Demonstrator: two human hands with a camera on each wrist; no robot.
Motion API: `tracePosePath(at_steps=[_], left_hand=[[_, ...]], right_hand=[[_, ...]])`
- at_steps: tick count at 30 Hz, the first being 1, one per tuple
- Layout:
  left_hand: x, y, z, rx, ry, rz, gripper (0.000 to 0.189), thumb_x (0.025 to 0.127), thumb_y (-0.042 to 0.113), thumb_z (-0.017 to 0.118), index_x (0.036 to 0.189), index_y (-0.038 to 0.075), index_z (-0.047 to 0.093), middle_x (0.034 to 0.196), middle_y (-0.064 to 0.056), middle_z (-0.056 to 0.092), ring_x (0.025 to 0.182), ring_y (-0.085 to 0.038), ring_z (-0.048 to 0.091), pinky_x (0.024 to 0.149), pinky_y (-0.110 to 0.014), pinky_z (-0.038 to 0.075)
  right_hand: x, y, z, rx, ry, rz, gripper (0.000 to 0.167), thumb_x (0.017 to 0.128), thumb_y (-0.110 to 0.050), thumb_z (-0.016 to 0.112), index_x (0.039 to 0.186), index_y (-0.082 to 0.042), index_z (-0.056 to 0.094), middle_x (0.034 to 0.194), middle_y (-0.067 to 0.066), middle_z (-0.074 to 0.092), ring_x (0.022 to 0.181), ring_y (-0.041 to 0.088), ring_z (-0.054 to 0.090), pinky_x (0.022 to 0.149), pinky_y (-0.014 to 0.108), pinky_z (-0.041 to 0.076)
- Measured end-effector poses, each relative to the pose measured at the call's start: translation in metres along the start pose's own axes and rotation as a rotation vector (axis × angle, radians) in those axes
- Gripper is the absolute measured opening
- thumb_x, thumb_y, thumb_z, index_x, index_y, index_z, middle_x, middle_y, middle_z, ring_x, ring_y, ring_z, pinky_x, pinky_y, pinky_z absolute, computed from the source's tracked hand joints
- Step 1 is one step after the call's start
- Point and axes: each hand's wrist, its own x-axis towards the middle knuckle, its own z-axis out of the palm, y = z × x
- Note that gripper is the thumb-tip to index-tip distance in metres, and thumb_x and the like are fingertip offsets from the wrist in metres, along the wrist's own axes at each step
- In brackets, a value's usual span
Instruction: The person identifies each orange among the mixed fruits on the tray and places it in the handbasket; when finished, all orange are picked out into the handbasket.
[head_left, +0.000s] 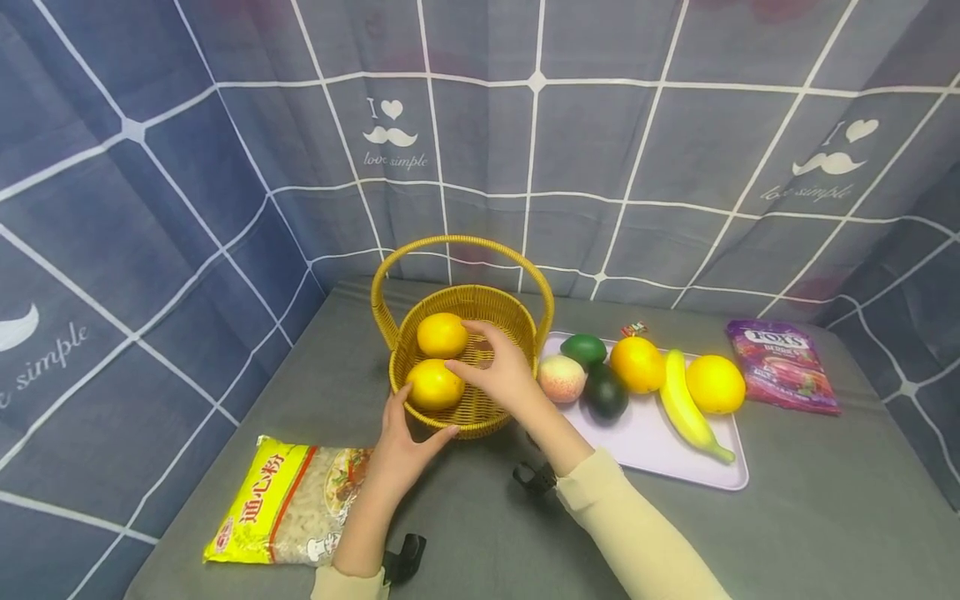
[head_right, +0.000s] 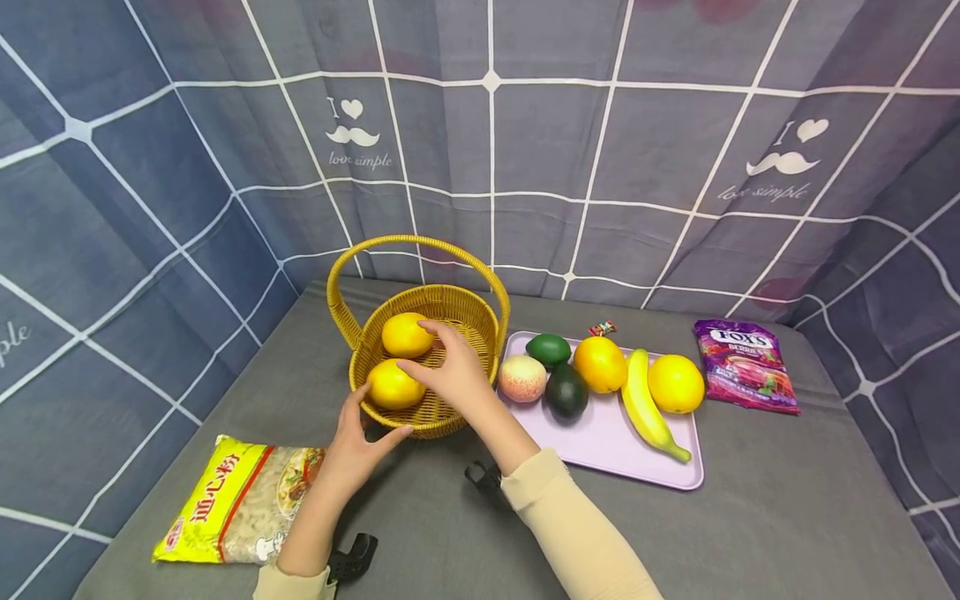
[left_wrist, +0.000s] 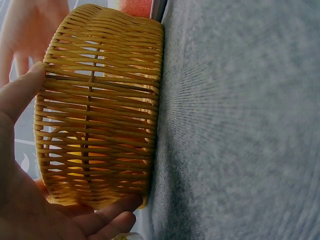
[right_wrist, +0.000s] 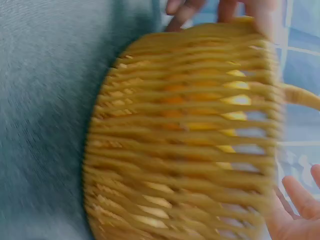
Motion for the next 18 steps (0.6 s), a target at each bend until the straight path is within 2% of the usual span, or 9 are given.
tracePosePath(at_steps=[3,6,10,15,18], left_hand=[[0.000,0.000,-0.001,-0.007,-0.002,-0.004,0.102,0.078,0.055,0.074,0.152,0.012,0.018,0.157,-0.022,0.010,0.138,-0.044,0.025,0.102,-0.063,0.030],[-0.001,0.000,0.000,-0.015,-0.010,-0.006,0.100,0.080,0.051,0.075,0.152,0.013,0.017,0.157,-0.022,0.009,0.139,-0.043,0.022,0.104,-0.063,0.028],[-0.001,0.000,0.000,-0.020,-0.016,-0.005,0.103,0.078,0.056,0.073,0.153,0.015,0.016,0.158,-0.021,0.007,0.140,-0.043,0.019,0.104,-0.063,0.028],[-0.002,-0.001,0.000,-0.030,-0.024,0.003,0.106,0.076,0.063,0.071,0.154,0.018,0.014,0.158,-0.018,0.007,0.140,-0.042,0.021,0.102,-0.063,0.030],[-0.002,-0.003,0.000,-0.040,-0.029,0.010,0.106,0.076,0.062,0.071,0.154,0.019,0.013,0.158,-0.017,0.007,0.141,-0.040,0.020,0.103,-0.062,0.029]], right_hand=[[-0.008,-0.008,-0.015,0.032,0.048,-0.011,0.064,0.081,-0.033,0.079,0.136,-0.017,0.053,0.134,0.004,0.053,0.112,0.025,0.056,0.087,0.041,0.052],[-0.020,-0.013,-0.032,0.076,0.092,-0.018,0.063,0.081,-0.028,0.080,0.137,-0.015,0.052,0.135,0.006,0.052,0.115,0.026,0.054,0.088,0.042,0.051],[-0.035,-0.015,-0.056,0.116,0.158,-0.010,0.063,0.082,-0.026,0.079,0.137,-0.016,0.051,0.138,0.007,0.049,0.118,0.031,0.053,0.088,0.043,0.051],[-0.051,-0.012,-0.092,0.146,0.293,0.011,0.062,0.083,-0.018,0.078,0.138,-0.015,0.050,0.138,0.005,0.049,0.121,0.027,0.051,0.092,0.041,0.049],[-0.062,-0.005,-0.115,0.140,0.390,0.022,0.062,0.084,-0.013,0.076,0.140,-0.014,0.048,0.137,0.004,0.049,0.121,0.024,0.051,0.094,0.040,0.048]])
